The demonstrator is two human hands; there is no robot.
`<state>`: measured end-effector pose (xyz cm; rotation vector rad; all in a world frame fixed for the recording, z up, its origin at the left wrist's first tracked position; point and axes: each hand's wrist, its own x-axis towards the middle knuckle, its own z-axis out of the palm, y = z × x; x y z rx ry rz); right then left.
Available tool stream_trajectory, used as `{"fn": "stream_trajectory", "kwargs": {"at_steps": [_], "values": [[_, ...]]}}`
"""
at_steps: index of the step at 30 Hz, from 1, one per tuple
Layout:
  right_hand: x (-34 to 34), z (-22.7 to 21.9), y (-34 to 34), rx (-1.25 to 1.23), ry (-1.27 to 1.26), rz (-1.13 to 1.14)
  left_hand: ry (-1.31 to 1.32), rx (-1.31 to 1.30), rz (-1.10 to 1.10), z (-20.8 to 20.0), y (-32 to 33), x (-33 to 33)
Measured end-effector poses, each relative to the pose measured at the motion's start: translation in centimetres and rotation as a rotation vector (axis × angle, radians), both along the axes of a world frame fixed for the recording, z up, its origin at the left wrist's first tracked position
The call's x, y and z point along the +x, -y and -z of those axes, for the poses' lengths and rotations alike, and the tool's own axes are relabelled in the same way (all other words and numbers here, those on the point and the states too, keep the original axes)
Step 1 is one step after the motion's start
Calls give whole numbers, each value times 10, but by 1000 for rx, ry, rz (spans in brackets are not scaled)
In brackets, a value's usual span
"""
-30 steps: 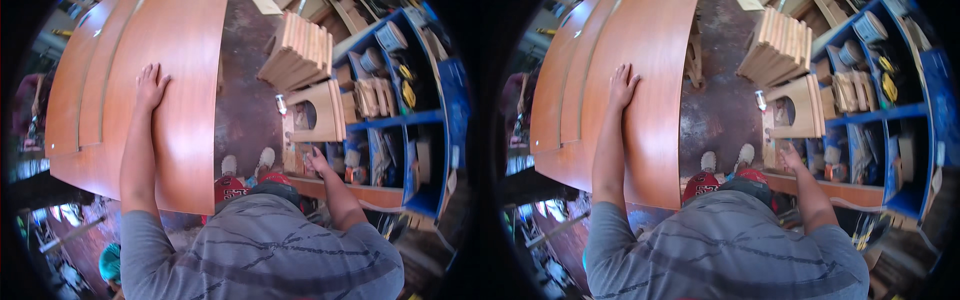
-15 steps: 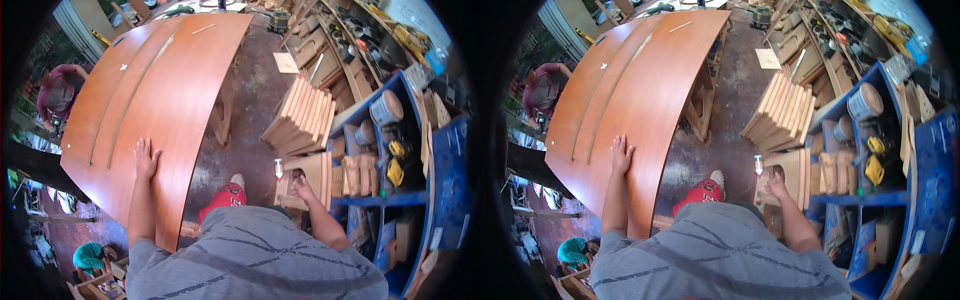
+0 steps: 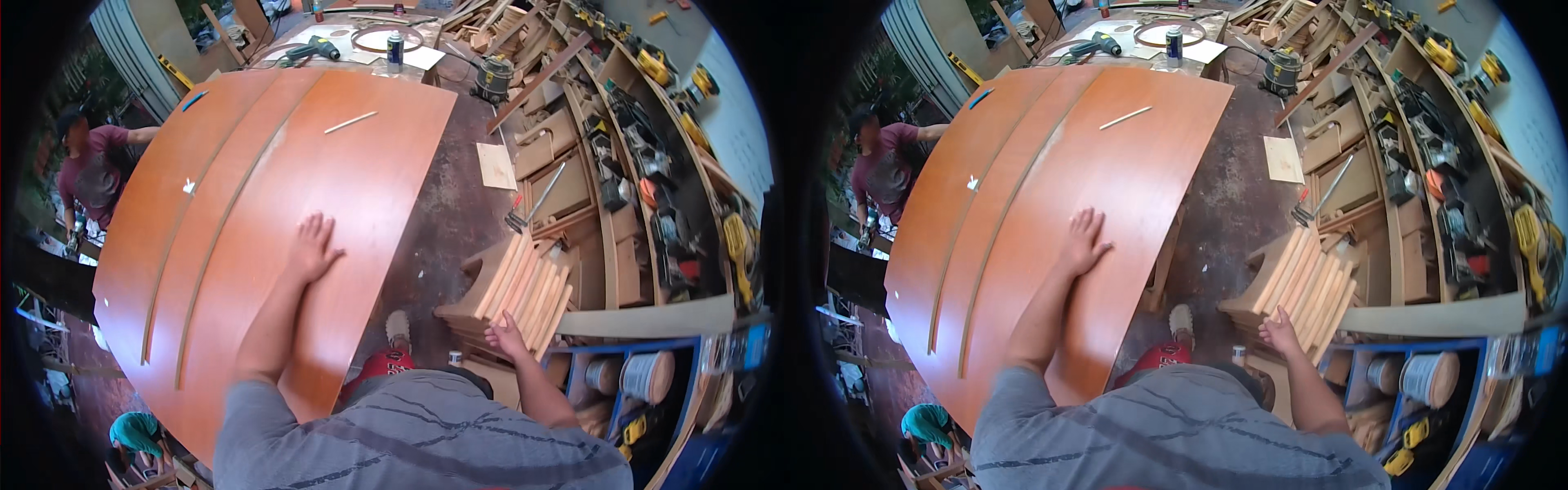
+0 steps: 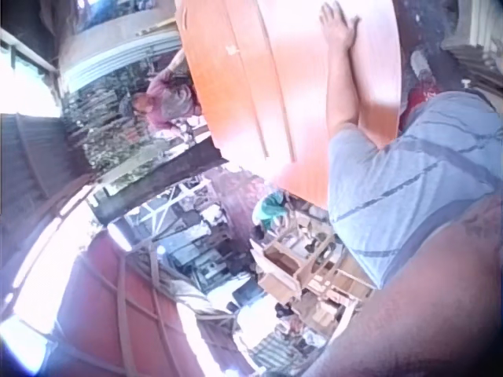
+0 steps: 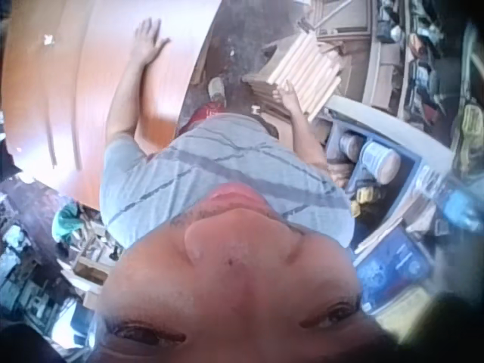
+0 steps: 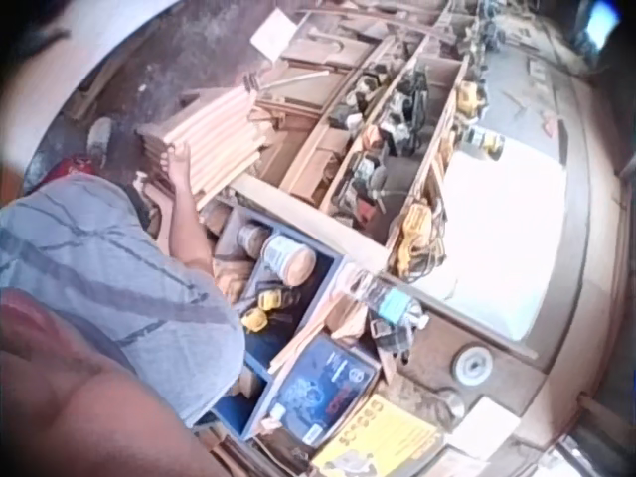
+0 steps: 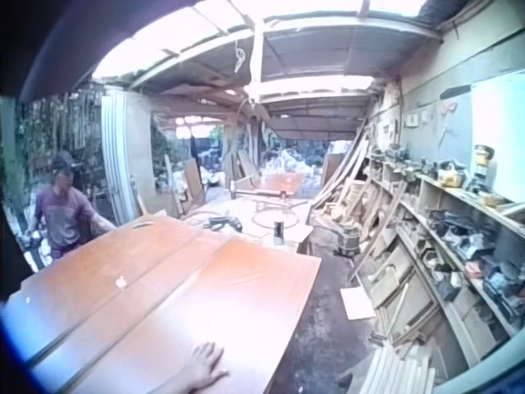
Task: The person applies a long strip of edging to the curved side of a wooden board and then handles a small container of liquid.
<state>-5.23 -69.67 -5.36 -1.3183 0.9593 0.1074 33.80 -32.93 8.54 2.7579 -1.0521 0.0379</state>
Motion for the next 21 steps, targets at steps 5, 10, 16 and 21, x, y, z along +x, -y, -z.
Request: {"fn": "stream_trajectory", "kwargs": {"at_steps": [5, 10, 16, 21], "values": [[111, -54, 82, -170, 125, -132, -41, -9, 112, -5, 96, 43], [229, -91, 168, -196, 258, -193, -72, -39, 247, -18, 177, 82], [375, -74, 297, -261, 265, -293, -27, -21, 289, -25, 312, 169], [465, -10, 451, -63, 269, -188, 45, -45, 356, -11, 486, 268]]}}
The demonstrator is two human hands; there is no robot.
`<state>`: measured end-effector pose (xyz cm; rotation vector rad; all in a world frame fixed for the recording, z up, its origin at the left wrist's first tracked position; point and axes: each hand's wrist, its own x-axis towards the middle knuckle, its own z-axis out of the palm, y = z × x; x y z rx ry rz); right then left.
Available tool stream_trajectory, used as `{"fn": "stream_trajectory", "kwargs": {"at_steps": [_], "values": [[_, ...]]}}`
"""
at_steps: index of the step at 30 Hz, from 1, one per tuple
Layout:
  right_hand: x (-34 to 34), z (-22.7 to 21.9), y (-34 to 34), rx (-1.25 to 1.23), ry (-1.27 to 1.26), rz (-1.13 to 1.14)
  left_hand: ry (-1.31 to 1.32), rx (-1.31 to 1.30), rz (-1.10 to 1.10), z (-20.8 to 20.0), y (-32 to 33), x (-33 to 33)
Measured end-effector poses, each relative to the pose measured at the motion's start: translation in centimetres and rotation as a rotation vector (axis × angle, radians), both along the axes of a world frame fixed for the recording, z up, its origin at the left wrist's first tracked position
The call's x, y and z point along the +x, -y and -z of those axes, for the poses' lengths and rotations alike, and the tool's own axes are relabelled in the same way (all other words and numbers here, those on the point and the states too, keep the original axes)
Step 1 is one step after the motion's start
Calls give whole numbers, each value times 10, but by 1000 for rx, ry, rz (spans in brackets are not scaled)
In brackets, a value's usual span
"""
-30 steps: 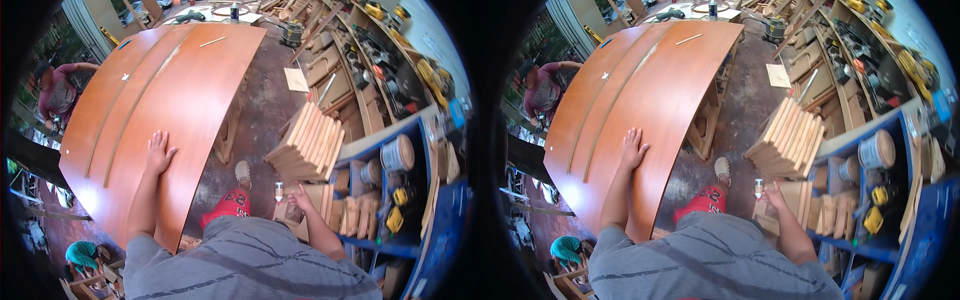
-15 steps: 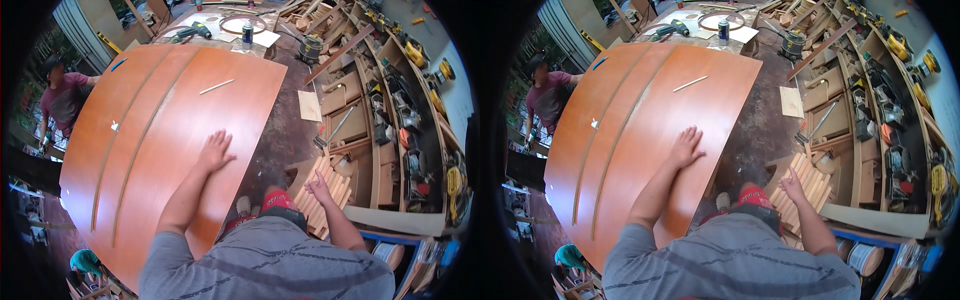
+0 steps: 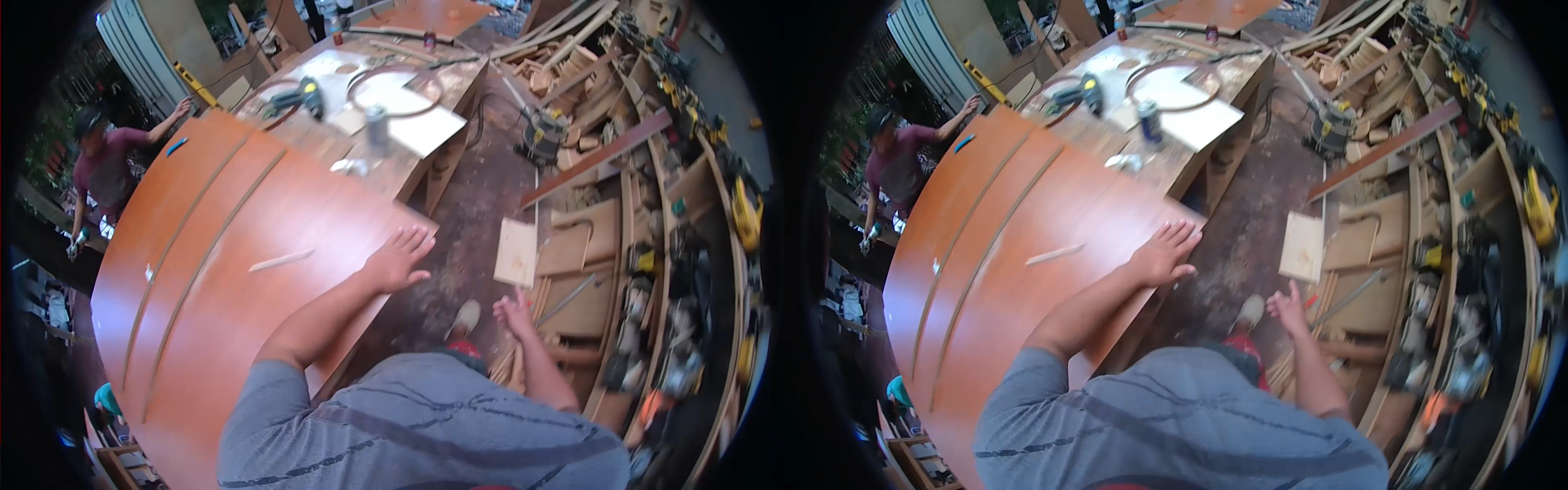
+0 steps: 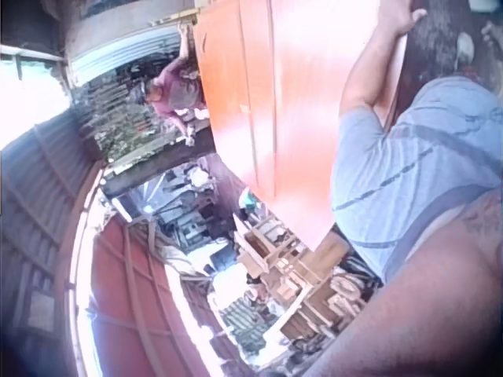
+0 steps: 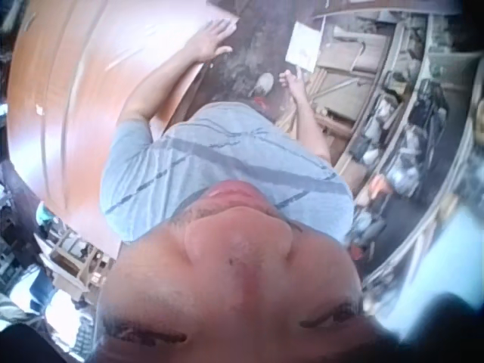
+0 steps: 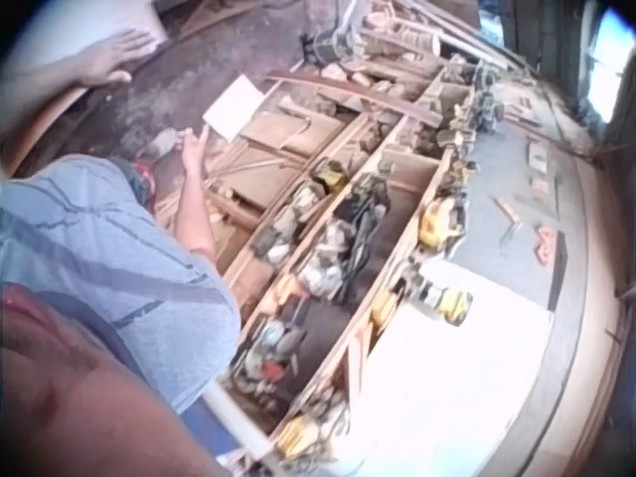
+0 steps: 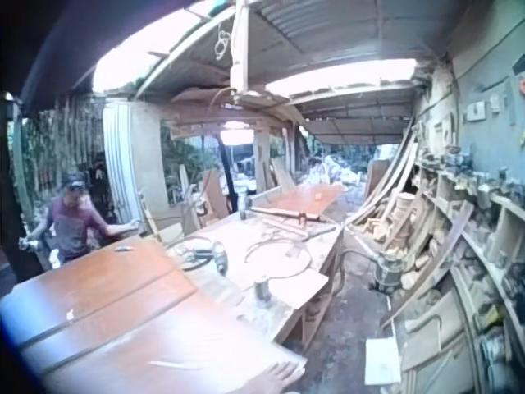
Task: The person applies a long strip of edging to the curved side of a wooden board and then handles a small container of liquid.
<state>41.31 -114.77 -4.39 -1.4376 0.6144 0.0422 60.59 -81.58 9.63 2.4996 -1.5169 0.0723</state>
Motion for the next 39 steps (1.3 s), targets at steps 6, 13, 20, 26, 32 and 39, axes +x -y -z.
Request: {"fn": "stream_trajectory", "kwargs": {"at_steps": [6, 13, 20, 26, 32, 39], "values": [[83, -24, 149, 17, -23, 18, -222, 6, 88, -11, 180, 103], [199, -60, 295, 61, 64, 99, -523, -78, -62, -33, 275, 206], [335, -58, 401, 87, 91, 149, -568, -236, -124, 0, 369, 356], [459, -56, 523, -63, 77, 209, -679, -253, -17, 21, 521, 525], [594, -71, 619, -54, 44, 224, -595, -335, 170, -52, 649, 655], [860, -78, 712, -172, 159, -211, -833, -554, -214, -16, 664, 770]]}}
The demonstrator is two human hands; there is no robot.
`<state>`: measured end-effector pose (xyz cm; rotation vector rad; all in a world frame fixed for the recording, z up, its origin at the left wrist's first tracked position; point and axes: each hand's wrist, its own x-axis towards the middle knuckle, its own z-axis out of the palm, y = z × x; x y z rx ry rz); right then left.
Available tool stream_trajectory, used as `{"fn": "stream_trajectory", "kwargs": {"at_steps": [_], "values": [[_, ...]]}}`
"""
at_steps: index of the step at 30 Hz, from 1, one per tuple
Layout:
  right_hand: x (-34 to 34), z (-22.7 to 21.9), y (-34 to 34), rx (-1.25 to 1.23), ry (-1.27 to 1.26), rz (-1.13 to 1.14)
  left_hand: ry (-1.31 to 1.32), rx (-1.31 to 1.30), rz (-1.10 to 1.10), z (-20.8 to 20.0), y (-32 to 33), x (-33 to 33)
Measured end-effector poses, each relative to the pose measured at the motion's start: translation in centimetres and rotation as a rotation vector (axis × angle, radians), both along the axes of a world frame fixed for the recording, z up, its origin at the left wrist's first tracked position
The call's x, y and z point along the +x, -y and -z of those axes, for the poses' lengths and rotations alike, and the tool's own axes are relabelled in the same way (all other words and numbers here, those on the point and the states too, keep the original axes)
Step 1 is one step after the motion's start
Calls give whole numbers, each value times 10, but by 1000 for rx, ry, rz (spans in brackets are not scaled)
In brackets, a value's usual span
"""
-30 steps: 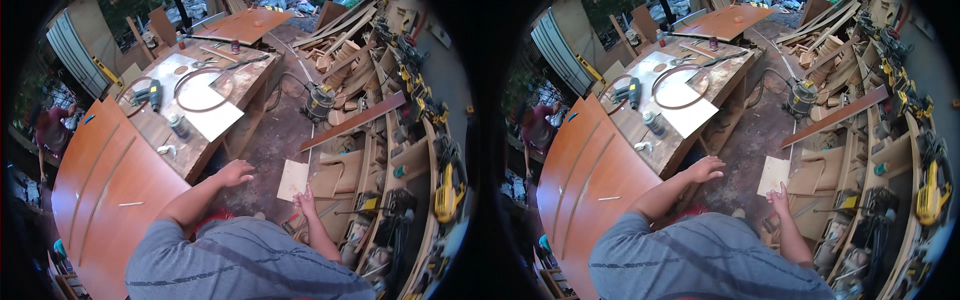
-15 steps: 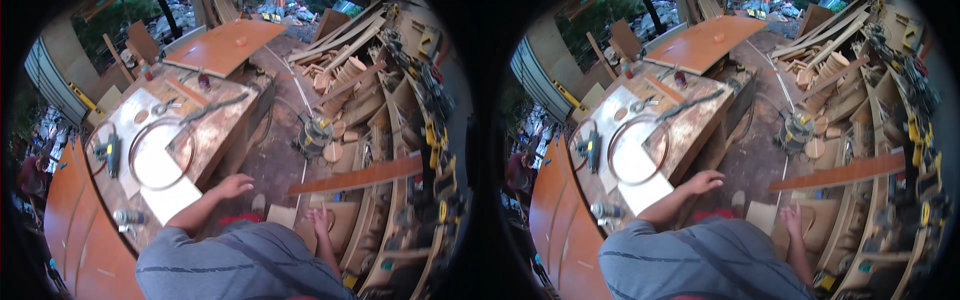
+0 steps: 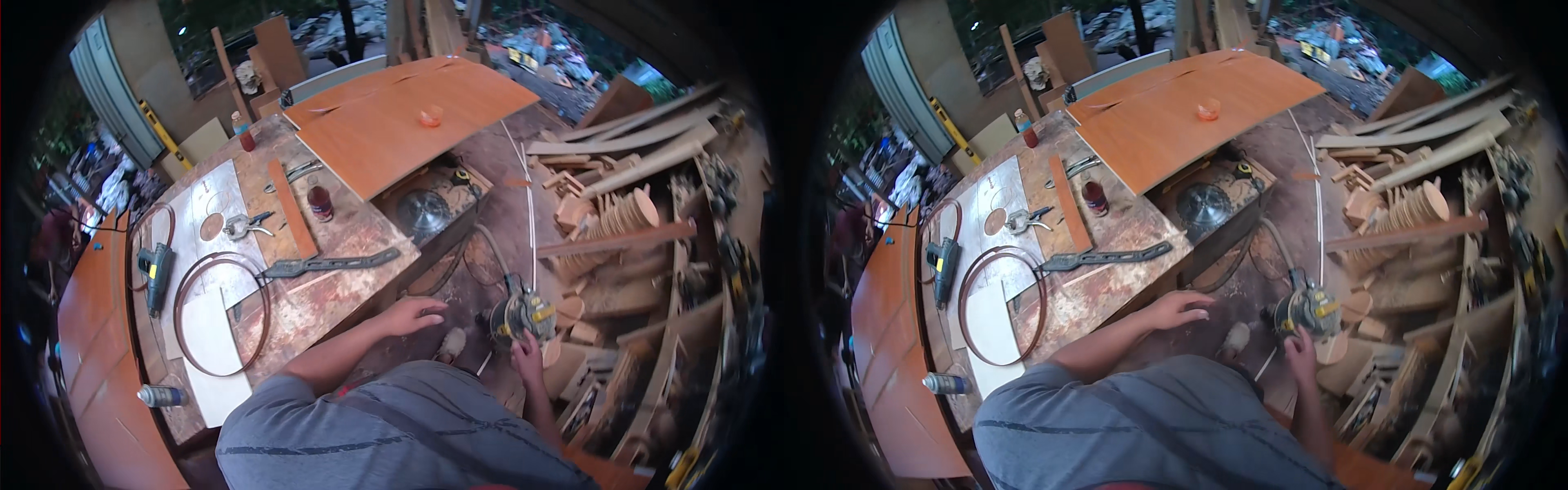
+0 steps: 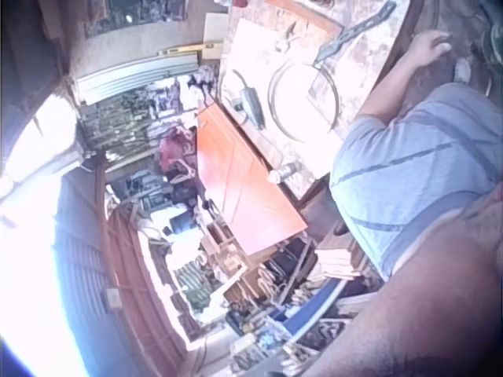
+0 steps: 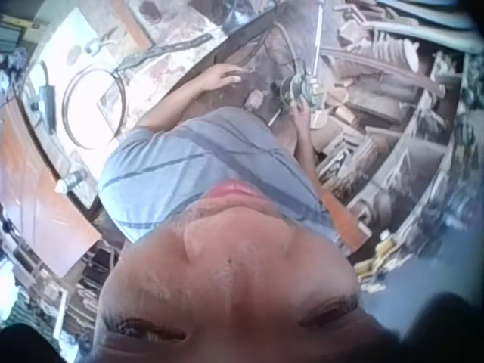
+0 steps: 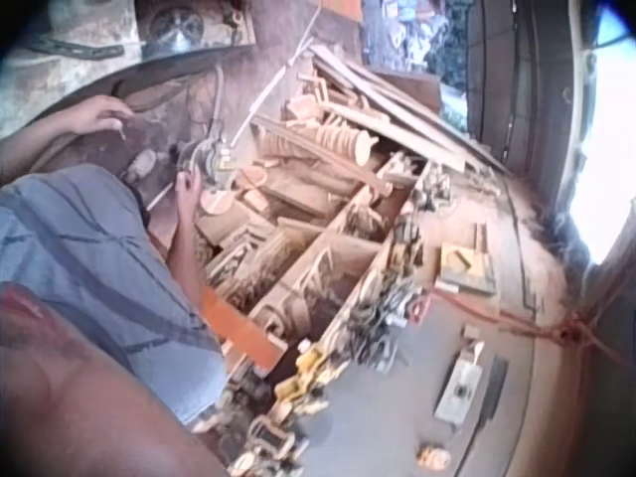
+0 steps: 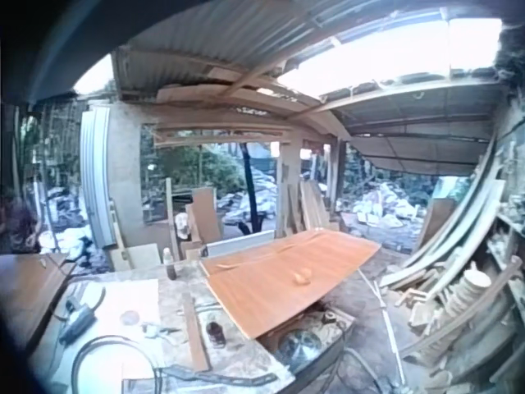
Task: The person applies a long strip of edging to the curved side of a wooden board and then handles a small container of liquid.
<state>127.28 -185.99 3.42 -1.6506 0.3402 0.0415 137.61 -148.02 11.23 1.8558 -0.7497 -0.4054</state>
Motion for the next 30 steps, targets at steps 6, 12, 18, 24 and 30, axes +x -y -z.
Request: {"fn": "stream_trajectory", "kwargs": {"at_steps": [6, 12, 18, 24, 30], "values": [[294, -76, -4, -247, 299, -459, -316, -230, -622, 19, -2, 66], [520, -149, -65, -526, 571, -768, -135, -213, -824, -5, 14, 159], [625, -164, -93, -511, 567, -841, 6, -160, -917, 5, 4, 299], [675, -135, -85, -344, 376, -835, 18, -168, -1026, 11, -6, 416], [749, -123, -96, -320, 389, -864, 153, 112, -1199, 10, 6, 462]]}}
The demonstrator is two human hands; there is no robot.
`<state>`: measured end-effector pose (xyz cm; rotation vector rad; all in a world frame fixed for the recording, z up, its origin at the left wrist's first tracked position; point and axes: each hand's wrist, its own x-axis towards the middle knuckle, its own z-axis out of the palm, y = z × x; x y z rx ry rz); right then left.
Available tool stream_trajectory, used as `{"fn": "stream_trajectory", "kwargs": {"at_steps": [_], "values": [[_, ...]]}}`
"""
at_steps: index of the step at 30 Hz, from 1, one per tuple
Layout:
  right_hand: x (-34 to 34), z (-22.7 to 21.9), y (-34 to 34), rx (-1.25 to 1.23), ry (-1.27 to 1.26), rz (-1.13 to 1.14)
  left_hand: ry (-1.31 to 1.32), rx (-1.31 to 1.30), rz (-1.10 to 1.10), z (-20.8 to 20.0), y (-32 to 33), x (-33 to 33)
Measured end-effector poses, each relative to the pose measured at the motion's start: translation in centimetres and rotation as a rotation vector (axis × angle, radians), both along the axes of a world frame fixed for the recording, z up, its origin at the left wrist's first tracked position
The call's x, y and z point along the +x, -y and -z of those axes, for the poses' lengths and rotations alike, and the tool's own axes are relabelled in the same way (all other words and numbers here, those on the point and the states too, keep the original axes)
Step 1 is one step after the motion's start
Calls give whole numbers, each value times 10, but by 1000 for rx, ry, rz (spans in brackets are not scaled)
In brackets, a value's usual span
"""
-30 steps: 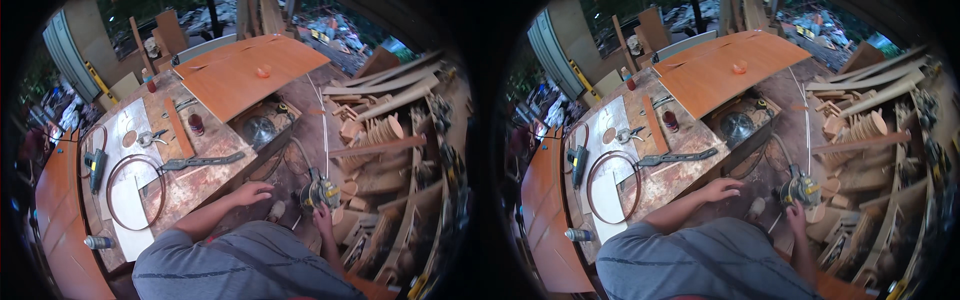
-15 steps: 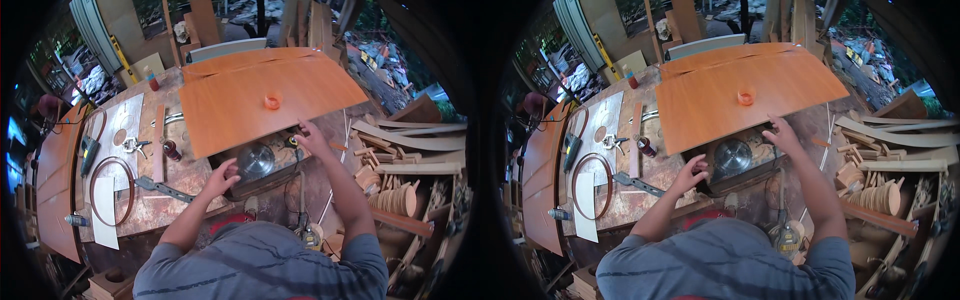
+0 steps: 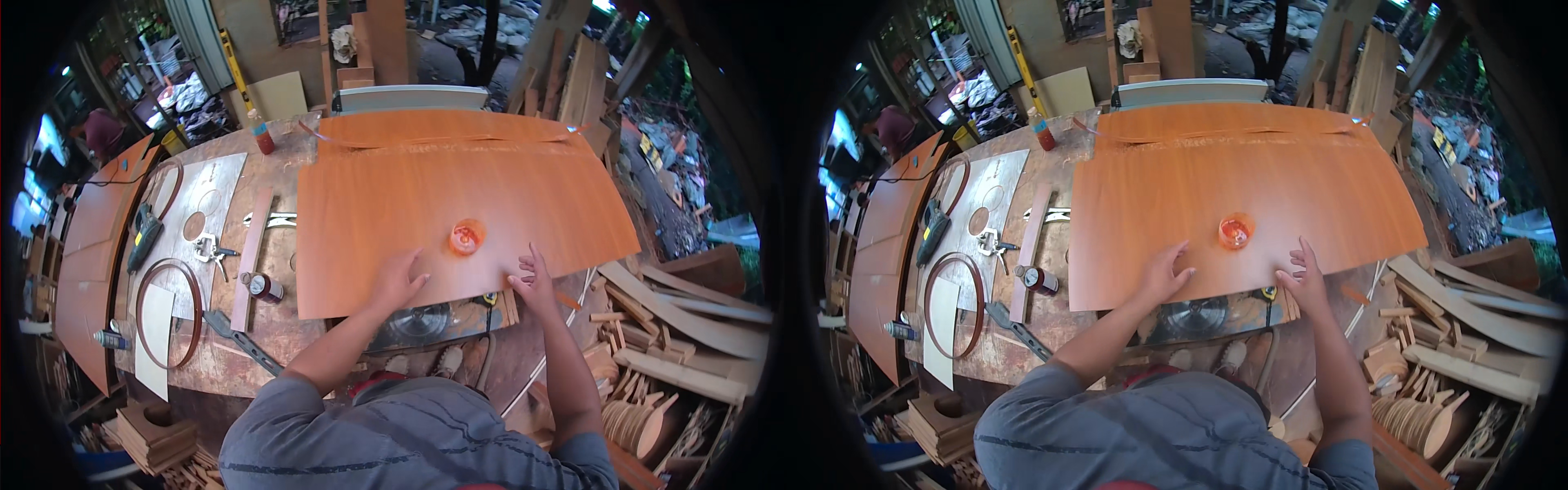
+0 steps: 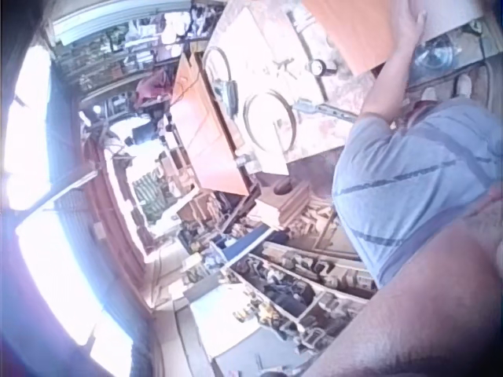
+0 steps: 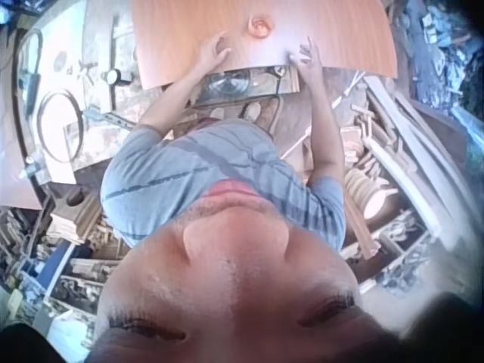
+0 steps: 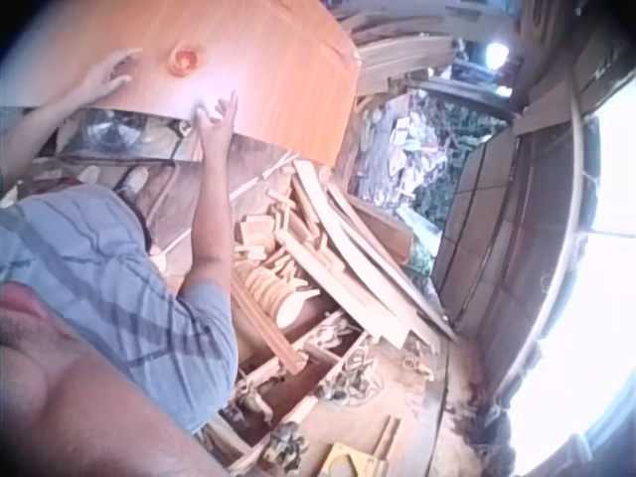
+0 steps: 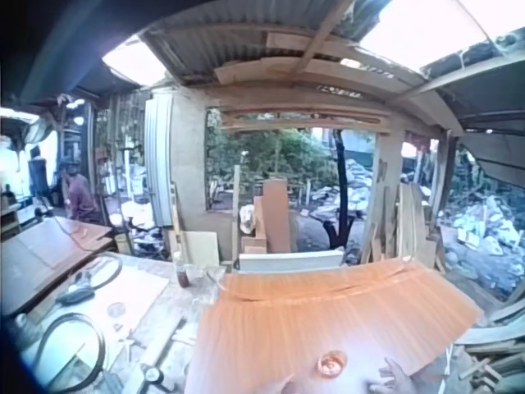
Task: The person applies a long strip of edging to the curved side of a wooden board and then handles a small container of liquid.
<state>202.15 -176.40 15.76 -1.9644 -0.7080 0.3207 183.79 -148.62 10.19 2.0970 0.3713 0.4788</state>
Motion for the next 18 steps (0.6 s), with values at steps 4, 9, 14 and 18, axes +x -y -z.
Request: {"fn": "stream_trajectory", "kwargs": {"at_steps": [4, 9, 14, 18], "values": [[61, 14, -17, 26, 81, -80, 18, 242, -36, -15, 5, 0], [154, 57, -26, 100, 170, -166, -16, 176, -190, -15, 21, 1], [215, 64, -59, 115, 187, -300, -12, 336, -346, -18, 32, 8], [235, 51, -100, 40, 307, -361, -2, 339, -491, -15, 36, 13]]}}
